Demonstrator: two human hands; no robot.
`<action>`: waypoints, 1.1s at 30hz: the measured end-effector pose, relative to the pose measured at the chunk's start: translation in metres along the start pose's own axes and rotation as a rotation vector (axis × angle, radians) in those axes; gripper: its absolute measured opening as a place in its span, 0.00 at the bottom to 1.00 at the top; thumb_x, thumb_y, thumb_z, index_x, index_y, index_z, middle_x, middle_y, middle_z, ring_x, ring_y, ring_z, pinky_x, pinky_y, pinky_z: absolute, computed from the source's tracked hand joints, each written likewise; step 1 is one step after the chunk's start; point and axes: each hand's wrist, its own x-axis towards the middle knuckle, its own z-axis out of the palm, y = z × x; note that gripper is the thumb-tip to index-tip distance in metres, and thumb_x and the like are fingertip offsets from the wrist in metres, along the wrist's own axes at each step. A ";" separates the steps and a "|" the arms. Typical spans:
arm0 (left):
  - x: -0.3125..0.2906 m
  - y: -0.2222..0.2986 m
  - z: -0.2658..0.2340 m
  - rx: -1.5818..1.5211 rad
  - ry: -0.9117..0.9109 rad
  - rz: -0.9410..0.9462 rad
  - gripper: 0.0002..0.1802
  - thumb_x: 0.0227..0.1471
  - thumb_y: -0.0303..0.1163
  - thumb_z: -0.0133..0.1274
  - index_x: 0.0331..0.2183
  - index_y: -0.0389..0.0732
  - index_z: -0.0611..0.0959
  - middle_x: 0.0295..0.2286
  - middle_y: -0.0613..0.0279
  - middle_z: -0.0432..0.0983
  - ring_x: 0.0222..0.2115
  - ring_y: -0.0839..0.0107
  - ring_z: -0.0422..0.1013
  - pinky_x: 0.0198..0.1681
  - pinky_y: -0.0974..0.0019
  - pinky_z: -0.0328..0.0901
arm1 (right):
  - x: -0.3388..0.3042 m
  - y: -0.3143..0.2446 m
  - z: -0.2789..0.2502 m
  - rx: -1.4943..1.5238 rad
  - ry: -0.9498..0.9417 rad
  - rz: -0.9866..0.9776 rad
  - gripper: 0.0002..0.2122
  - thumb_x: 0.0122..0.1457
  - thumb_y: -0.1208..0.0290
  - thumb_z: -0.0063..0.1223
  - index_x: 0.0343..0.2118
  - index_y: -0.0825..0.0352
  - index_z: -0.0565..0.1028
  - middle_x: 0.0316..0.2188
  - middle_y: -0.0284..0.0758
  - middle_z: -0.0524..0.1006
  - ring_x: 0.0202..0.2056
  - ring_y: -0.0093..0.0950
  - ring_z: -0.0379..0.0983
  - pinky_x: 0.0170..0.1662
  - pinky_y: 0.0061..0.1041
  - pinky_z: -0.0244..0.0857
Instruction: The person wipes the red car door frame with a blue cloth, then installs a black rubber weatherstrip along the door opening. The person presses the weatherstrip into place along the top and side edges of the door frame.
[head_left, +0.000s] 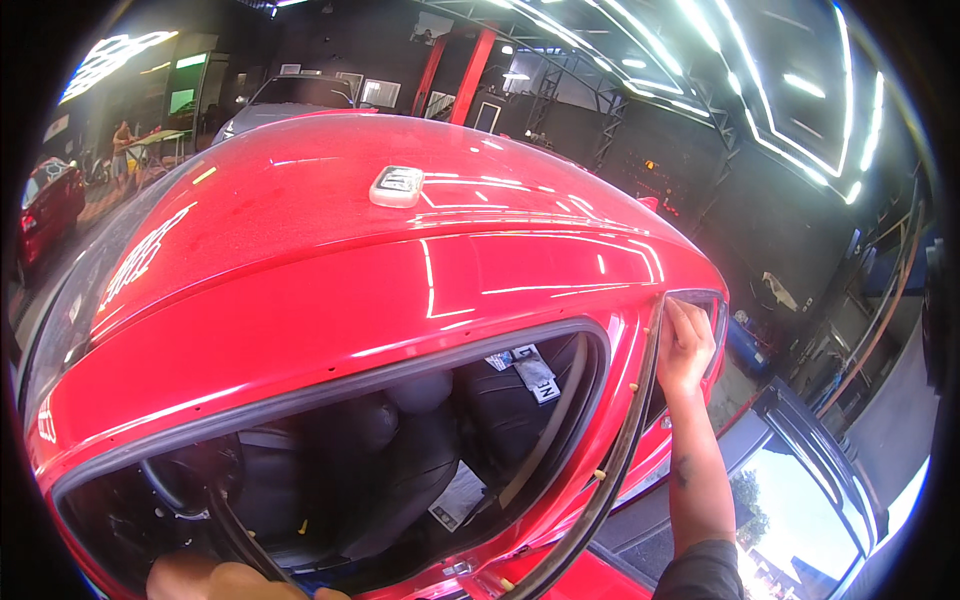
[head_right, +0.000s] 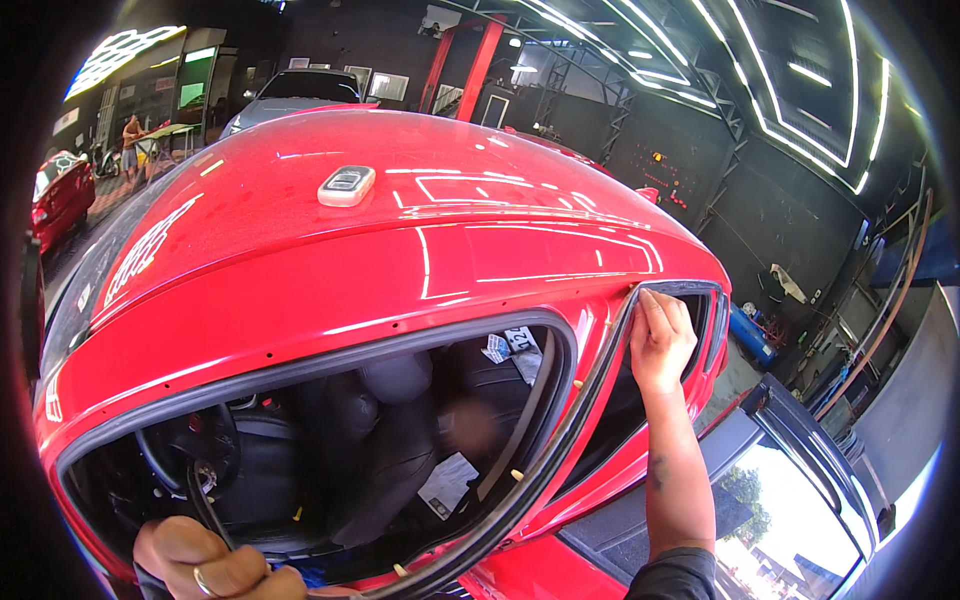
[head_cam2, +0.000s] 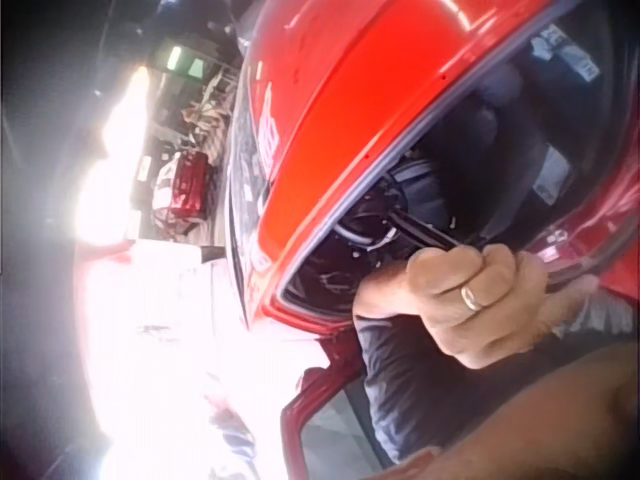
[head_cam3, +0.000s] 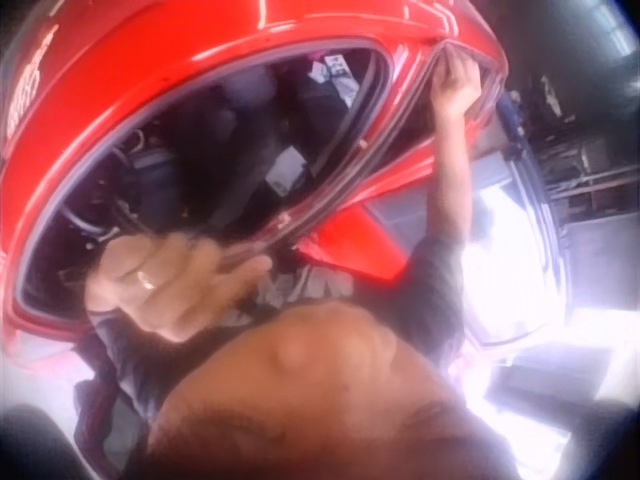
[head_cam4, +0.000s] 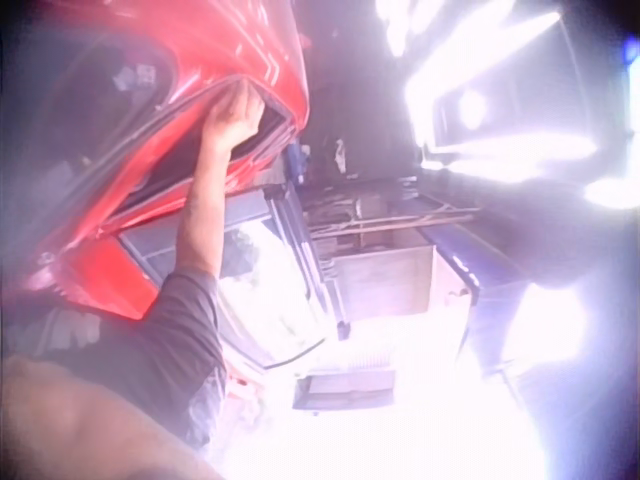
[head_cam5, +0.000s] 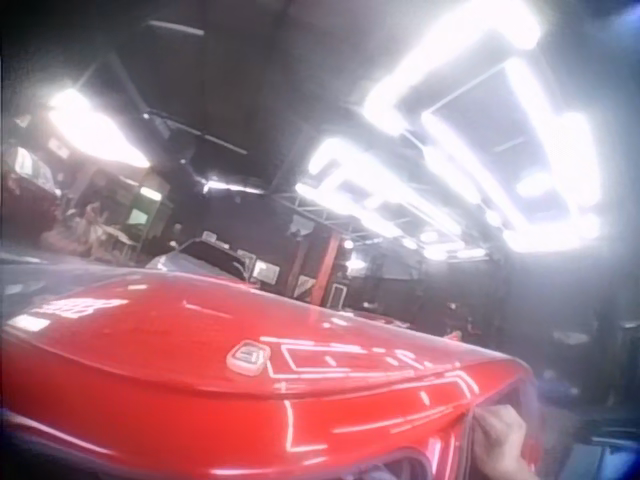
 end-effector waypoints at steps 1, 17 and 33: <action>0.000 0.000 -0.002 0.016 0.005 -0.077 0.17 0.48 0.30 0.75 0.44 0.49 0.95 0.30 0.70 0.77 0.25 0.77 0.71 0.26 0.71 0.58 | 0.003 -0.003 -0.001 -0.047 -0.036 -0.006 0.13 0.56 0.86 0.65 0.45 0.71 0.85 0.42 0.42 0.87 0.43 0.42 0.84 0.51 0.38 0.79; 0.017 0.016 -0.017 0.076 -0.253 -0.090 0.19 0.54 0.27 0.73 0.49 0.46 0.94 0.33 0.65 0.79 0.25 0.75 0.73 0.24 0.72 0.60 | 0.017 -0.054 -0.049 0.129 -0.068 -0.036 0.16 0.51 0.79 0.77 0.43 0.67 0.84 0.39 0.39 0.85 0.40 0.40 0.84 0.43 0.37 0.79; -0.004 -0.009 -0.027 0.229 -0.225 -0.023 0.13 0.58 0.26 0.64 0.45 0.42 0.93 0.21 0.68 0.75 0.14 0.80 0.61 0.17 0.74 0.49 | 0.036 -0.087 -0.014 0.130 0.041 -0.142 0.13 0.51 0.87 0.72 0.39 0.68 0.85 0.37 0.38 0.86 0.39 0.38 0.85 0.44 0.34 0.80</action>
